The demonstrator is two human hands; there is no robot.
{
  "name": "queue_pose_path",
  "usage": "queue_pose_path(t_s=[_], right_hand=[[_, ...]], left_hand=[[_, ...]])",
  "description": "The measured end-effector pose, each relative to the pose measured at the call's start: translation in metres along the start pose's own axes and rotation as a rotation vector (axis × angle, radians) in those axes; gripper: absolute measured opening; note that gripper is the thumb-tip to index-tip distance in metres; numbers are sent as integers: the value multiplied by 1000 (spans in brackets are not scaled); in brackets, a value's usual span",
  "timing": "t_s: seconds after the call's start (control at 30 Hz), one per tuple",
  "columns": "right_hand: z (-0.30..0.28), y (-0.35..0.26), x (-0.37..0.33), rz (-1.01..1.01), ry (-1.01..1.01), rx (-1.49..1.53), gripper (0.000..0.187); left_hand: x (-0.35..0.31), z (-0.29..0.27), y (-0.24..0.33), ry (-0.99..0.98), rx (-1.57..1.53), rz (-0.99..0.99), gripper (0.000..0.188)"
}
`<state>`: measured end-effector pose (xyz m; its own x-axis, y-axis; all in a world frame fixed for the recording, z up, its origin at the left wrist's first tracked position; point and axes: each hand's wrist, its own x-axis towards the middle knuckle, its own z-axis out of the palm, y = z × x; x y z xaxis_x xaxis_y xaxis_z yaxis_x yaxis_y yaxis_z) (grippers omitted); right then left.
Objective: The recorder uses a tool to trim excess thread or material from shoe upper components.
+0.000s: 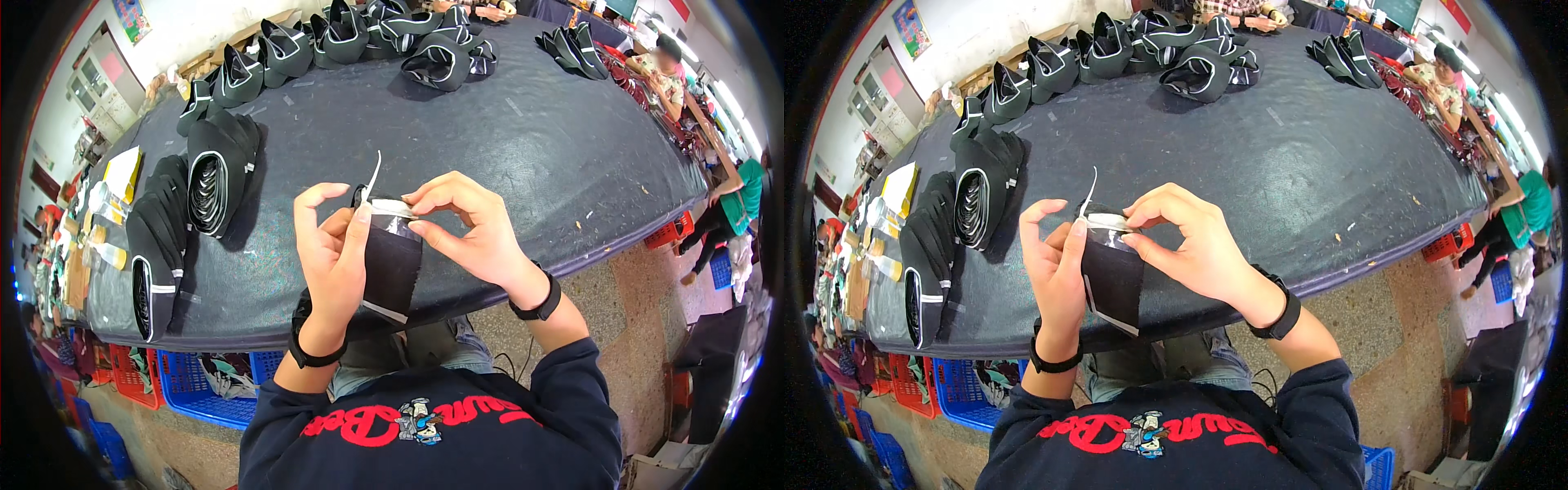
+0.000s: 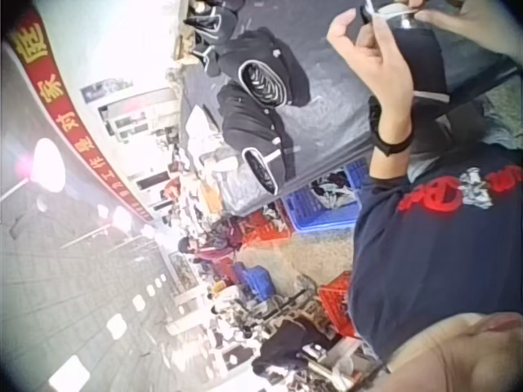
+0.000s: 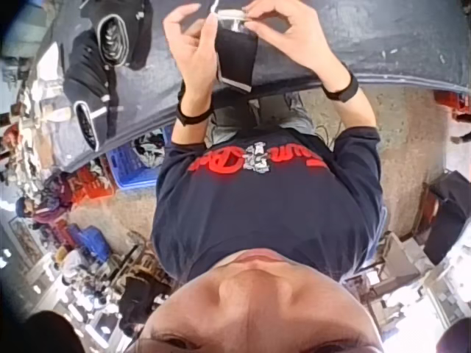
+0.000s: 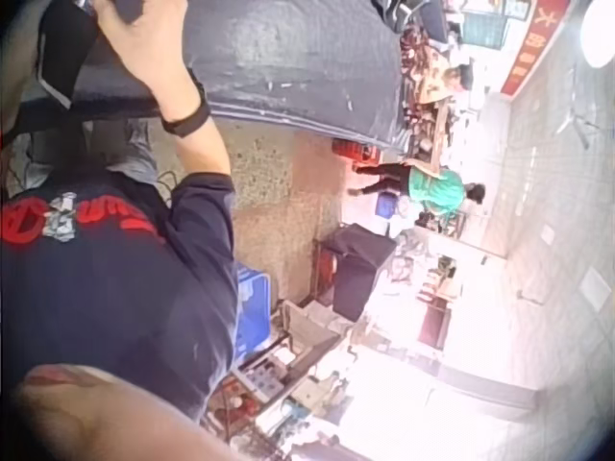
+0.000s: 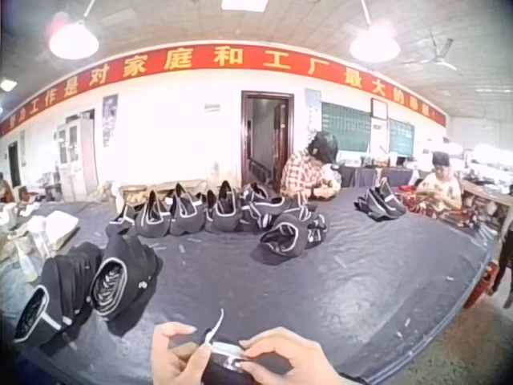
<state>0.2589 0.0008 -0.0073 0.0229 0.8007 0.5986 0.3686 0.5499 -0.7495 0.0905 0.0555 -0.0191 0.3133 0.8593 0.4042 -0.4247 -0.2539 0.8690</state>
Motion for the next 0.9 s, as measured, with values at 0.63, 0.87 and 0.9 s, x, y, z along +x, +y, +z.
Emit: queue_pose_path(t_s=[0.63, 0.87, 0.9], right_hand=[[8, -6, 17, -1, 15, 139, 9], [0, 8, 12, 381, 85, 240, 23], [-5, 2, 14, 474, -32, 298, 26]], left_hand=[[-6, 9, 1, -90, 113, -93, 6], [1, -2, 2, 13, -34, -184, 7], [1, -2, 3, 15, -41, -176, 7]])
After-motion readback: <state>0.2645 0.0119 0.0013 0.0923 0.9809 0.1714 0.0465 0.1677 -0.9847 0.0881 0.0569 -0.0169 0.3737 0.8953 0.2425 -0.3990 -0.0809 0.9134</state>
